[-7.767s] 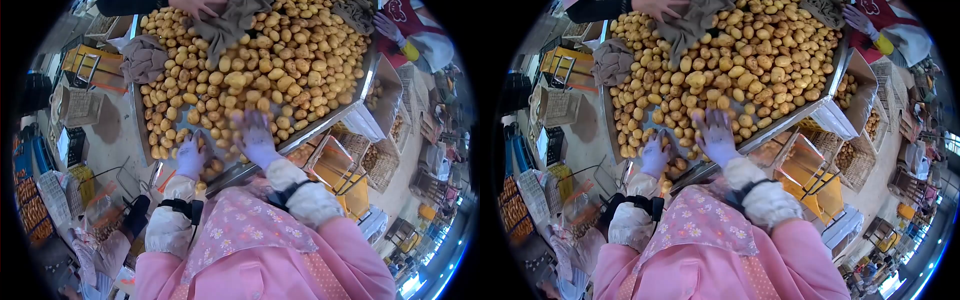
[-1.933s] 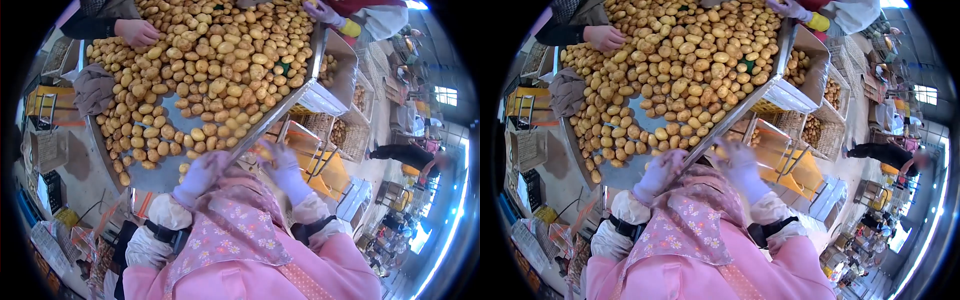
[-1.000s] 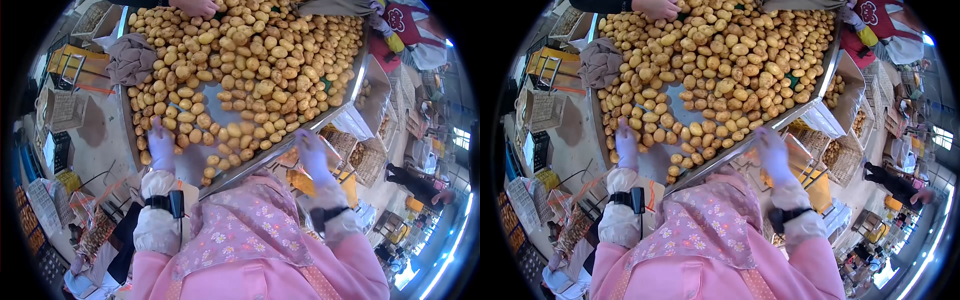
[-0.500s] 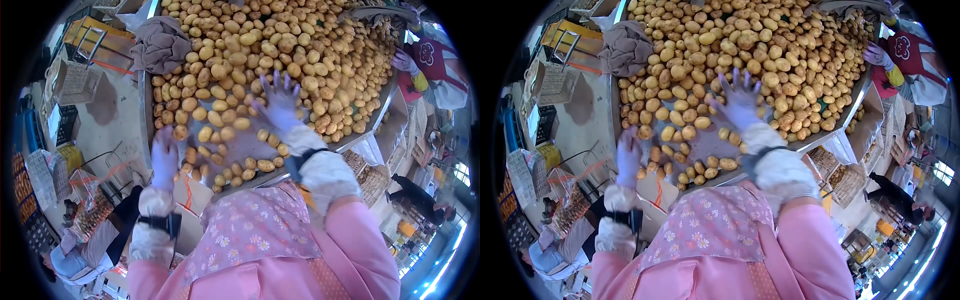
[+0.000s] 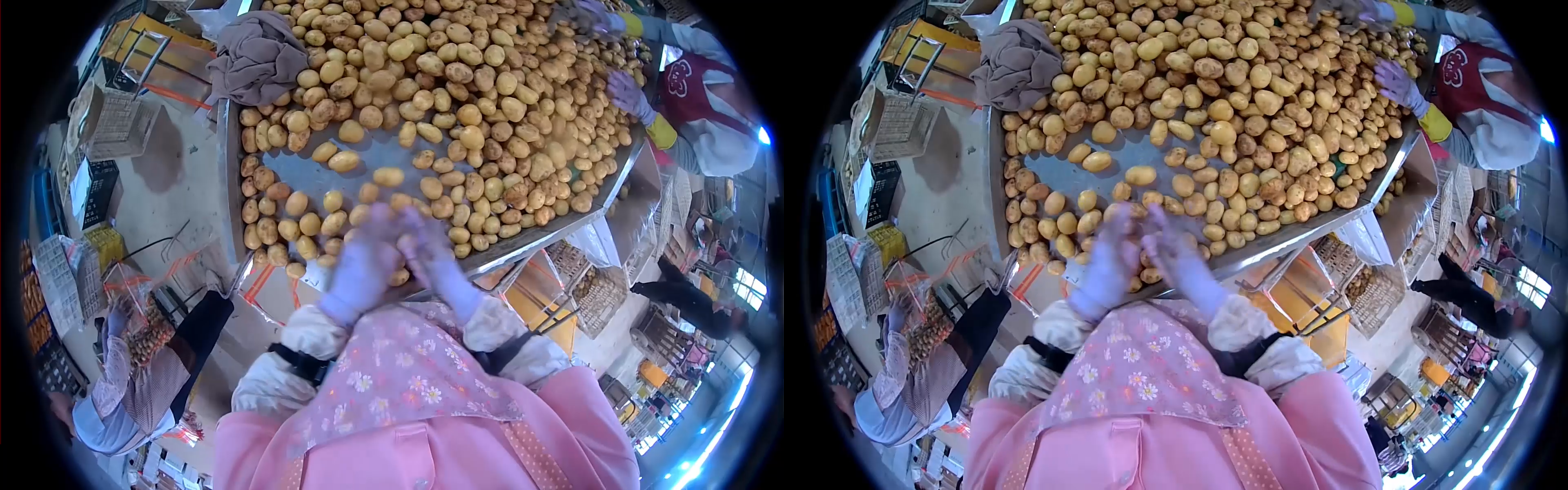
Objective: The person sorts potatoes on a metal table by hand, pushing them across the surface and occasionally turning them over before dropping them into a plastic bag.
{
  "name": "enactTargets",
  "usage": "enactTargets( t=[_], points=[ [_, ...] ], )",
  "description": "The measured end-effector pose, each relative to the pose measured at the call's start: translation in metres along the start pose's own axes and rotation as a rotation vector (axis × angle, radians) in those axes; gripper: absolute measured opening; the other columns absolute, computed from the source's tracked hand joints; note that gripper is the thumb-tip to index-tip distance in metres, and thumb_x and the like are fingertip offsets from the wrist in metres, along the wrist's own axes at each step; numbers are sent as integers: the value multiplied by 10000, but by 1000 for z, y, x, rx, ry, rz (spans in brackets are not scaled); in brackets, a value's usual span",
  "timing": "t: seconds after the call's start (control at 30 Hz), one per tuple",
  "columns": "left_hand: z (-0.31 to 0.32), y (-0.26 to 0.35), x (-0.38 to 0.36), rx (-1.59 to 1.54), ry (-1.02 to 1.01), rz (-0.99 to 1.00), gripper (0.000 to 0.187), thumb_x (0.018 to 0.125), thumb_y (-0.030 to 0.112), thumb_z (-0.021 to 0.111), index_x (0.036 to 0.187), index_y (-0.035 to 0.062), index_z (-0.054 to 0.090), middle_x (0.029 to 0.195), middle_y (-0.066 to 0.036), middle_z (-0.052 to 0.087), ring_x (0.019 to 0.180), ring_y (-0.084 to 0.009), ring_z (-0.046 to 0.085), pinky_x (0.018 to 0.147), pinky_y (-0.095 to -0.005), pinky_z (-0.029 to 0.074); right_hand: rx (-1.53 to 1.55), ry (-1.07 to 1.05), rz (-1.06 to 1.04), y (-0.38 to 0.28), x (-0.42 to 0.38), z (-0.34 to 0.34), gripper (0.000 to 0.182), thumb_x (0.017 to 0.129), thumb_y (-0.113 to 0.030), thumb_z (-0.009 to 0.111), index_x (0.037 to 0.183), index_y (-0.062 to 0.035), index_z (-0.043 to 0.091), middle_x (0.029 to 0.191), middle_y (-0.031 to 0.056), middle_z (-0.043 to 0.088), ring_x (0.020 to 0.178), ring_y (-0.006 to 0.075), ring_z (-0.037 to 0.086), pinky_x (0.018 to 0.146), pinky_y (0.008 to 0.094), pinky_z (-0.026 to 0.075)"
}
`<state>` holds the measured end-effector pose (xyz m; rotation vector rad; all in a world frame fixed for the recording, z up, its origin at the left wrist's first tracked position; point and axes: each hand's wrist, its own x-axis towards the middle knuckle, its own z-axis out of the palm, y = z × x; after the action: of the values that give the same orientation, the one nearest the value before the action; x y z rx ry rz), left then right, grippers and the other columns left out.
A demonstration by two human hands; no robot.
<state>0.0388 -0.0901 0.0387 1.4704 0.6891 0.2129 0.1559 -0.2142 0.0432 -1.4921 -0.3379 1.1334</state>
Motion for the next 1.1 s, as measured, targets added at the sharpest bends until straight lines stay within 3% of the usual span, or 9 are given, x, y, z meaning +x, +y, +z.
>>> enactTargets(
  t=[0.13,0.27,0.33,0.4,0.47,0.63,0.7,0.87,1.1],
  points=[
    [-14,-17,-30,838,-264,411,550,890,269,649,1390,61,554,1445,-217,513,1347,-386,486,1127,-535,364,-667,160,186,26,-10,-72,229,1001,-132,570,1205,-42,619,1117,154,690,965,289,690,870,370,533],
    [-72,-27,-59,982,-215,362,529,880,269,648,1366,74,579,1406,-172,553,1305,-380,512,1091,-508,405,-745,630,-246,-5,-5,-167,129,986,-165,600,1094,-139,665,1017,126,714,875,289,691,820,354,541],
    [-68,-22,-53,986,-139,308,516,875,248,643,1359,78,586,1397,-152,560,1280,-382,528,1068,-491,432,-650,649,-165,0,33,-152,252,971,-301,622,1187,-171,639,1221,155,662,1083,310,642,910,473,505],
    [-46,-4,-22,1010,-108,159,436,862,171,634,1291,96,634,1304,-149,615,1136,-368,607,935,-457,508,-1674,711,-253,-11,45,-77,435,942,-428,616,1320,-218,572,1465,173,477,1331,379,472,1041,608,393],
    [-36,-30,-13,1086,-130,187,371,855,96,610,1222,104,664,1241,-136,642,1044,-353,638,843,-449,535,-1626,280,2,-28,47,-31,536,921,-461,606,1411,-273,498,1571,159,303,1445,461,293,1117,683,270],
    [-64,-25,-40,1027,-183,100,343,839,109,621,1179,109,661,1213,-108,624,1054,-335,628,862,-457,527,-1614,-356,-518,4,8,-69,540,916,-434,611,1415,-251,513,1535,163,357,1473,397,296,1170,643,240],
    [-82,-32,-57,1109,-218,61,356,826,111,642,1182,110,644,1226,-112,601,1076,-343,621,868,-458,520,-1467,-195,-63,-13,47,-103,589,934,-448,599,1463,-219,480,1578,178,333,1505,383,260,1180,661,202],
    [-105,-9,-31,963,-45,88,248,898,157,639,1135,85,651,1108,-174,614,933,-402,643,782,-482,529,-1467,540,-42,-59,150,-55,823,944,-563,569,1606,-173,274,1639,297,199,1537,466,147,1147,748,108],
    [-88,17,80,1031,118,327,372,817,6,616,1186,41,648,1190,-205,588,1089,-421,586,906,-477,497,-1395,-49,-593,-28,79,-77,456,941,-310,636,1383,-210,578,1496,143,473,1436,415,364,1179,587,305]
  ],
)
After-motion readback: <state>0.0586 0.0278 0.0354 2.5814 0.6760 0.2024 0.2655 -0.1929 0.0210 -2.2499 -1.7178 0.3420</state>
